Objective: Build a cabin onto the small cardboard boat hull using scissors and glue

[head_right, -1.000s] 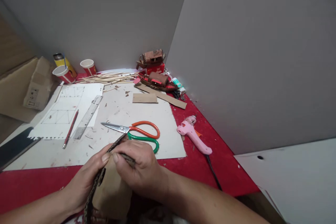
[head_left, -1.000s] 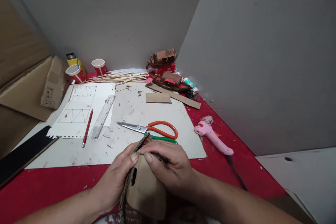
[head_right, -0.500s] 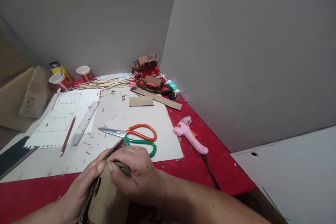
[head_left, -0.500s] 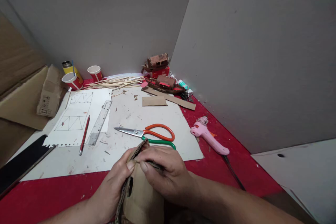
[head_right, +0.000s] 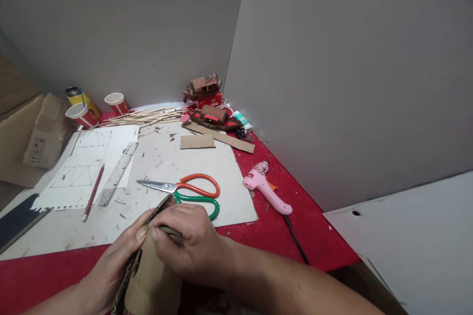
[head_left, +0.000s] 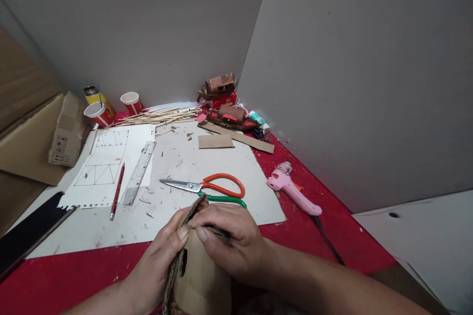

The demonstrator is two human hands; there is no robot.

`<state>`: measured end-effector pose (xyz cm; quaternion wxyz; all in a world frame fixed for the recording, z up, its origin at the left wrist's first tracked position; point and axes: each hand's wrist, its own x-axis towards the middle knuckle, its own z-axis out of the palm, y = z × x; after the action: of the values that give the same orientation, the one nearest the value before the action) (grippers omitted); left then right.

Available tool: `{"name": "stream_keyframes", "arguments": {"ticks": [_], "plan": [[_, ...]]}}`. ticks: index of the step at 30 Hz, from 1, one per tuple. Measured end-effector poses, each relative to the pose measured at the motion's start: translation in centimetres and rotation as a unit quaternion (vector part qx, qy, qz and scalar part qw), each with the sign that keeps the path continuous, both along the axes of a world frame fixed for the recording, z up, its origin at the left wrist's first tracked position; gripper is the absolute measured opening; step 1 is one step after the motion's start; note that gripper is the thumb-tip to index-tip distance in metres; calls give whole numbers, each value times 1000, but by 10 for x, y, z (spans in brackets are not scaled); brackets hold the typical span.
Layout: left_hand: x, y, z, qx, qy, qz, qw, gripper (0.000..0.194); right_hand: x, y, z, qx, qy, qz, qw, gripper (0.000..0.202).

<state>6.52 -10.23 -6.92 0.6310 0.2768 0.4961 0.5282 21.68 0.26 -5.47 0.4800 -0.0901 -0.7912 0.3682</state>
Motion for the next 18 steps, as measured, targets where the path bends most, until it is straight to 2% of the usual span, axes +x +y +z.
{"name": "stream_keyframes", "arguments": {"ticks": [6, 13, 18], "plan": [[-1, 1, -7, 4, -10, 30, 999, 46, -2, 2, -3, 16, -14, -15, 1000, 13], [11, 8, 13, -49, 50, 76, 995, 58, -5, 1, -7, 10, -6, -31, 999, 18], [8, 6, 10, -88, 64, 88, 990, 59, -2, 5, -3, 4, -15, -19, 1000, 12]]}}
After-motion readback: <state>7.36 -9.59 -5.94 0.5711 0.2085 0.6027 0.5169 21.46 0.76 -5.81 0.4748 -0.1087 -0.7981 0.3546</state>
